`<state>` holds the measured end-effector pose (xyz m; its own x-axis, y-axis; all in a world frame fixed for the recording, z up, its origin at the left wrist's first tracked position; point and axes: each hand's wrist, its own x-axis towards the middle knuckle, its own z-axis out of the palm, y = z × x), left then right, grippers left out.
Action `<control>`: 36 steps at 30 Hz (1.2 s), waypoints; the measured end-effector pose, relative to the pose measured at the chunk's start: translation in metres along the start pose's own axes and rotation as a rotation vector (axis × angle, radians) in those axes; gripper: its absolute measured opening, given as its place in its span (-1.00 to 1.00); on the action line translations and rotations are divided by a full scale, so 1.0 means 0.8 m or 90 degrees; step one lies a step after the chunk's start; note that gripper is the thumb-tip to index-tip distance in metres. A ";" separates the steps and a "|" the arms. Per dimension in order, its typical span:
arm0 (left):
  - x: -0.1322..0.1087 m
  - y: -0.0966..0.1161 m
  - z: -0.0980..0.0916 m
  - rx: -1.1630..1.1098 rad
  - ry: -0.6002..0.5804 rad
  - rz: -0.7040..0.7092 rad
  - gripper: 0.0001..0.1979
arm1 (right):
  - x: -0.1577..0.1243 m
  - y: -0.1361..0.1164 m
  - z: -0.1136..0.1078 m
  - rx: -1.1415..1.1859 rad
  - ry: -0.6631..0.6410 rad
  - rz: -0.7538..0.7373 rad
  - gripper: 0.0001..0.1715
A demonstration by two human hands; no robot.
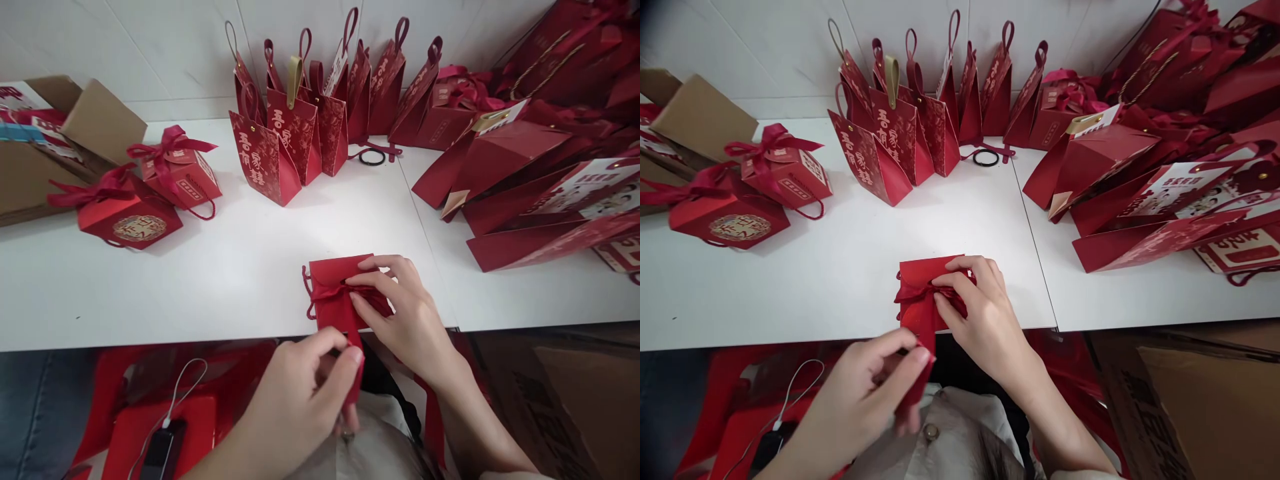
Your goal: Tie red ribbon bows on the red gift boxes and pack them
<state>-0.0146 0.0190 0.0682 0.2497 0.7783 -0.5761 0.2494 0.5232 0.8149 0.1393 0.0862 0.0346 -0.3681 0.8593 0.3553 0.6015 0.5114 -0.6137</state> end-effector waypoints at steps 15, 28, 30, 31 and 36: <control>0.012 0.002 -0.055 0.120 0.143 0.026 -0.57 | -0.044 0.010 0.004 -0.070 0.033 -0.247 -0.73; 0.043 0.005 -0.043 0.376 0.342 0.295 -0.87 | -0.049 0.013 0.018 -0.055 0.077 -0.251 -0.73; 0.044 0.009 -0.043 0.432 0.311 0.342 -0.92 | -0.050 0.013 0.020 -0.049 0.075 -0.245 -0.72; 0.045 0.011 -0.043 0.458 0.298 0.362 -0.93 | -0.050 0.014 0.021 -0.045 0.076 -0.245 -0.72; 0.048 0.021 -0.042 0.540 0.280 0.397 -0.93 | -0.051 0.014 0.023 -0.041 0.089 -0.244 -0.71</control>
<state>-0.0325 0.0696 0.0614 0.2446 0.9618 0.1227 0.7898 -0.2710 0.5502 0.1480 0.0565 0.0001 -0.4772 0.5971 0.6448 0.4837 0.7911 -0.3745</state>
